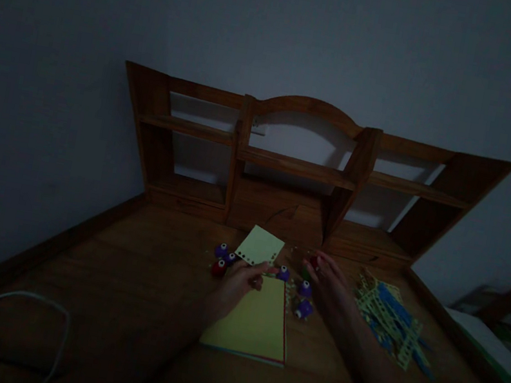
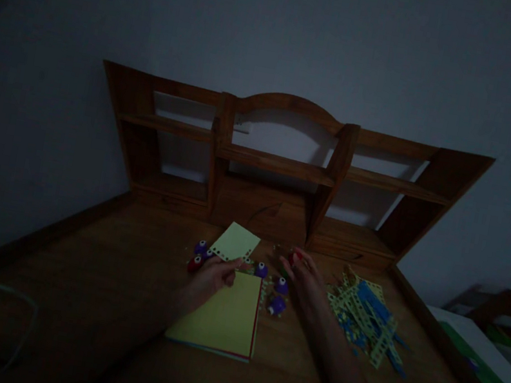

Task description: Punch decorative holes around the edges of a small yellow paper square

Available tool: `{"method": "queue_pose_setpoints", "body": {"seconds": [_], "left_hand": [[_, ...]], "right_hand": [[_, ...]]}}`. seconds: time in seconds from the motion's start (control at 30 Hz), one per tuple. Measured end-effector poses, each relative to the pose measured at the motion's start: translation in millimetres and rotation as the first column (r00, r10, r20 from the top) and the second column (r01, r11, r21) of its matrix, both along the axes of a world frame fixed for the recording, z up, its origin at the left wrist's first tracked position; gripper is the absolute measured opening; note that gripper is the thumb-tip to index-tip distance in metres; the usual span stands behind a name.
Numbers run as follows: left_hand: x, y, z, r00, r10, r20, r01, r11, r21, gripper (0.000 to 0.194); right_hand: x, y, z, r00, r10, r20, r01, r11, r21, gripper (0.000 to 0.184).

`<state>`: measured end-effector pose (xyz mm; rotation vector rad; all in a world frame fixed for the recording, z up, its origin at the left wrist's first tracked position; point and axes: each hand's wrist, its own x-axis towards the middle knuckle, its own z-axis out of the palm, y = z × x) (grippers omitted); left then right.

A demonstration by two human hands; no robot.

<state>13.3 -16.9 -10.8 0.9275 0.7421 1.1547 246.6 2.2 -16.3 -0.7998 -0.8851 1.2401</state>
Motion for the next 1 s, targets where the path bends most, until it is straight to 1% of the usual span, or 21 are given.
{"method": "queue_pose_setpoints", "body": {"seconds": [0.07, 0.13, 0.27, 0.37, 0.47, 0.53, 0.67, 0.77, 0.87, 1.0], "left_hand": [[-2.0, 3.0, -1.5, 1.0, 0.012, 0.016, -0.013, 0.999, 0.031, 0.032], [-2.7, 3.7, -3.1, 1.0, 0.013, -0.013, -0.012, 0.996, 0.088, 0.032], [-2.6, 3.0, -5.7, 0.99, 0.018, -0.137, 0.0, 0.991, 0.134, 0.038], [-3.1, 4.1, -5.7, 0.982, 0.043, -0.184, -0.011, 0.985, 0.175, 0.044], [-3.8, 5.2, -3.3, 0.976, 0.046, -0.211, 0.001, 0.975, 0.221, 0.045], [-3.8, 5.2, -1.0, 0.97, 0.044, -0.238, 0.011, 0.974, 0.226, 0.044], [-2.3, 5.8, 0.7, 0.953, 0.086, -0.291, -0.019, 0.974, 0.226, 0.041], [-1.1, 7.3, 0.0, 0.934, 0.125, -0.336, -0.042, 0.969, 0.245, 0.041], [-0.5, 6.9, 2.1, 0.926, 0.134, -0.352, -0.057, 0.974, 0.221, 0.04], [1.2, 3.1, 9.2, 0.924, 0.141, -0.355, -0.07, 0.977, 0.204, 0.039]], "right_hand": [[-2.3, -2.4, 3.4, 0.999, 0.043, 0.007, -0.043, 0.999, 0.005, 0.042], [-4.6, -5.4, 5.7, 0.997, 0.064, 0.037, -0.064, 0.998, 0.006, 0.044], [-11.5, -14.4, 11.1, 0.985, 0.082, 0.155, -0.077, 0.996, -0.036, 0.036], [-18.2, -22.0, 19.0, 0.974, 0.116, 0.195, -0.112, 0.993, -0.033, 0.031], [-22.0, -26.3, 26.7, 0.968, 0.148, 0.203, -0.15, 0.989, -0.006, 0.04], [-21.9, -26.4, 28.9, 0.964, 0.147, 0.22, -0.151, 0.989, 0.002, 0.046], [-20.3, -23.0, 24.2, 0.954, 0.043, 0.297, -0.064, 0.996, 0.062, 0.044], [-21.7, -21.5, 18.2, 0.951, -0.016, 0.31, -0.018, 0.994, 0.108, 0.047], [-24.2, -21.6, 14.9, 0.945, 0.005, 0.328, -0.047, 0.991, 0.122, 0.047], [-25.3, -22.6, 13.8, 0.942, 0.028, 0.334, -0.067, 0.992, 0.106, 0.043]]}}
